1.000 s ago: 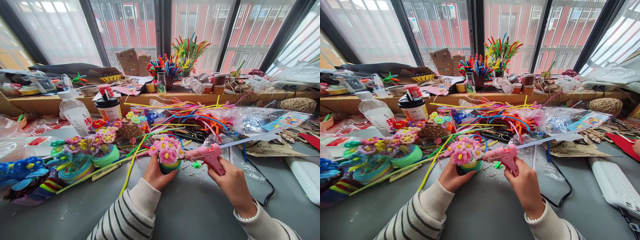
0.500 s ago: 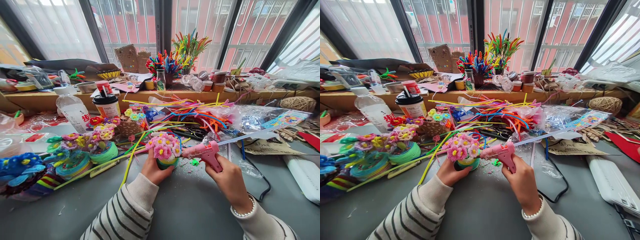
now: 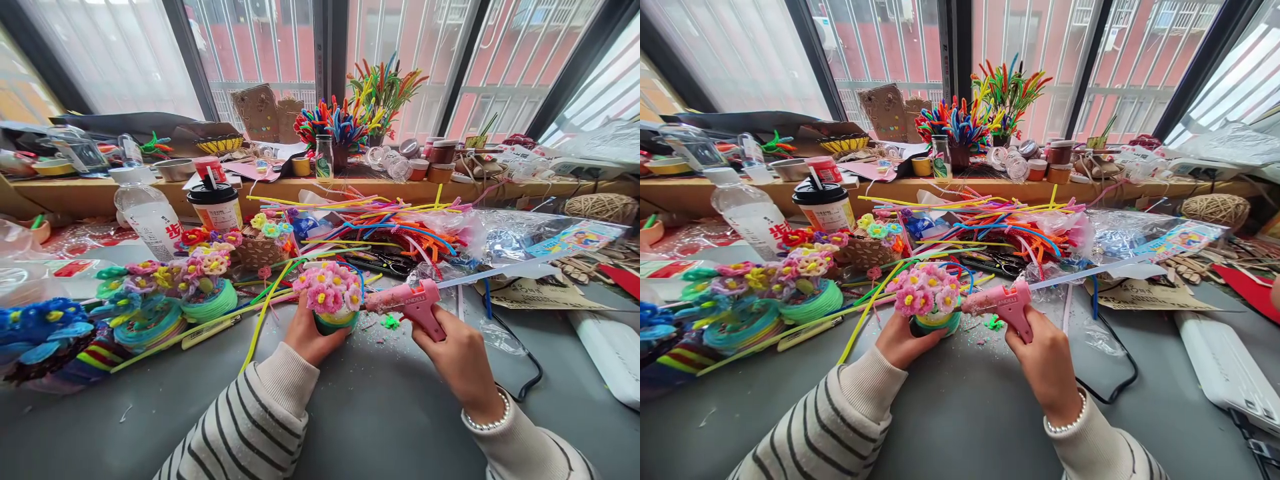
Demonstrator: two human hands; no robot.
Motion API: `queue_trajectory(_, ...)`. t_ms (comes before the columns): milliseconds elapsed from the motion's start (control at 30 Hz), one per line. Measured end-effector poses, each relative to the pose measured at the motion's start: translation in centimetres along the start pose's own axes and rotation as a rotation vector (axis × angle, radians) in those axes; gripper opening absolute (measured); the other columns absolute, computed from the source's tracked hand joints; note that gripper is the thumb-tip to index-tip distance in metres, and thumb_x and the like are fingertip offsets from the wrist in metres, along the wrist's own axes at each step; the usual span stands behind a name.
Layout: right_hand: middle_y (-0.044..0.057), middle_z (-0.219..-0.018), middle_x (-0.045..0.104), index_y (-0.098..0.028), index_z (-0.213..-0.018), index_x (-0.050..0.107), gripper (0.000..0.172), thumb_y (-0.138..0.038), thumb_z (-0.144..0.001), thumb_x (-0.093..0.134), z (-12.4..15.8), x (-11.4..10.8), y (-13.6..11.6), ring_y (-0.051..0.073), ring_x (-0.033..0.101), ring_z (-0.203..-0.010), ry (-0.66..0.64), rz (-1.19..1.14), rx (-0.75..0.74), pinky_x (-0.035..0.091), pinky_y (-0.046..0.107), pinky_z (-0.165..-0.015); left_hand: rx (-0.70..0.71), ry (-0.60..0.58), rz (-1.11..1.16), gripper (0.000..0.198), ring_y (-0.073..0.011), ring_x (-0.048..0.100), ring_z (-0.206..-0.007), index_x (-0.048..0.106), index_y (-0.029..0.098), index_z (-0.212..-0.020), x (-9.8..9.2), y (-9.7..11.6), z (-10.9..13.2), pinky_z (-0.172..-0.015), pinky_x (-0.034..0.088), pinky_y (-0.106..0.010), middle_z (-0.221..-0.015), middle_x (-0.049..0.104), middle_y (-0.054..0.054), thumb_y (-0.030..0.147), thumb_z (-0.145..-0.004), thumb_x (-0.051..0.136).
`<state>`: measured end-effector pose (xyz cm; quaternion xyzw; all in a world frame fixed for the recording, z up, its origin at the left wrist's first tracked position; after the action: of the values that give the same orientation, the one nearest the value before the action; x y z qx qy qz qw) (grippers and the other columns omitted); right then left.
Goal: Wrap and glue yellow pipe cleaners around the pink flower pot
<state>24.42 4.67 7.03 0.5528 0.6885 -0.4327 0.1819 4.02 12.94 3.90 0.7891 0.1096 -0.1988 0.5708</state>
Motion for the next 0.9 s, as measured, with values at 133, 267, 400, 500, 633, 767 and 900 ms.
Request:
queue_trajectory(133, -0.003, -0.048, 0.046, -0.017, -0.064, 0.050, 0.013, -0.030, -0.068, 0.048, 0.03, -0.01, -0.04, 0.008, 0.037, -0.041, -0.003, -0.001, -0.003, 0.031, 0.021, -0.044, 0.023, -0.050, -0.009, 0.055, -0.0244, 0.045, -0.107, 0.046, 0.022, -0.102, 0.48, -0.20, -0.02, -0.095, 0.032, -0.038, -0.108, 0.052, -0.005, 0.030, -0.051, 0.065)
queue_trajectory(267, -0.003, -0.048, 0.046, -0.017, -0.067, 0.052, 0.013, -0.029, -0.068, 0.048, 0.03, 0.06, -0.05, 0.009, 0.037, -0.041, -0.010, 0.009, -0.008, 0.031, 0.022, -0.044, 0.029, -0.068, -0.053, 0.058, -0.0254, 0.043, -0.109, 0.045, 0.022, -0.104, 0.83, -0.38, -0.06, -0.095, 0.031, -0.040, -0.110, 0.052, -0.006, 0.036, -0.051, 0.067)
queue_trajectory(400, -0.002, -0.050, 0.047, -0.017, -0.066, 0.051, 0.013, -0.029, -0.068, 0.048, 0.05, 0.12, -0.02, 0.010, 0.039, -0.043, -0.020, 0.009, -0.002, 0.031, 0.022, -0.045, 0.062, -0.044, -0.093, 0.071, -0.0247, 0.041, -0.110, 0.037, 0.020, -0.114, 0.70, -0.13, -0.08, -0.095, 0.032, -0.040, -0.115, 0.048, -0.007, 0.038, -0.052, 0.066)
queue_trajectory(500, -0.002, -0.051, 0.047, -0.018, -0.067, 0.052, 0.012, -0.029, -0.069, 0.048, 0.07, 0.12, 0.00, 0.010, 0.039, -0.044, -0.030, 0.011, 0.005, 0.031, 0.023, -0.046, 0.074, -0.022, -0.091, 0.070, -0.0255, 0.041, -0.110, 0.036, 0.021, -0.114, 0.54, -0.01, -0.06, -0.095, 0.032, -0.040, -0.120, 0.043, -0.008, 0.035, -0.053, 0.066)
queue_trajectory(633, -0.002, -0.050, 0.047, -0.018, -0.069, 0.053, 0.014, -0.030, -0.070, 0.047, 0.08, 0.02, -0.09, 0.011, 0.039, -0.044, -0.032, 0.006, 0.003, 0.031, 0.023, -0.046, 0.069, -0.030, -0.079, 0.066, -0.0259, 0.042, -0.109, 0.037, 0.022, -0.112, 0.63, -0.04, -0.03, -0.094, 0.032, -0.041, -0.120, 0.043, -0.007, 0.032, -0.053, 0.064)
queue_trajectory(767, -0.001, -0.051, 0.048, -0.017, -0.070, 0.053, 0.015, -0.030, -0.070, 0.046, 0.14, -0.16, -0.11, 0.011, 0.040, -0.044, -0.016, -0.001, -0.006, 0.032, 0.023, -0.046, 0.068, -0.028, -0.075, 0.069, -0.0263, 0.043, -0.108, 0.034, 0.021, -0.114, 0.55, -0.02, -0.03, -0.094, 0.033, -0.041, -0.118, 0.045, -0.008, 0.030, -0.053, 0.065)
queue_trajectory(900, -0.003, -0.048, 0.046, -0.018, -0.066, 0.052, 0.012, -0.028, -0.069, 0.048, 0.16, -0.42, 0.04, 0.010, 0.038, -0.042, 0.015, 0.024, -0.009, 0.030, 0.023, -0.045, 0.066, -0.030, -0.088, 0.071, -0.0263, 0.043, -0.108, 0.033, 0.021, -0.115, 0.56, -0.04, 0.01, -0.094, 0.033, -0.041, -0.117, 0.046, -0.007, 0.032, -0.053, 0.065)
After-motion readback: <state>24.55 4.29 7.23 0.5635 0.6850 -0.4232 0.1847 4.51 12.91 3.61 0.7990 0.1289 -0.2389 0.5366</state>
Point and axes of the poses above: each hand's wrist, its own z-axis away from the middle knuckle, its own x-axis out of the palm, y = z × x, the point moved 10 cm from there along -z, towards the middle knuckle
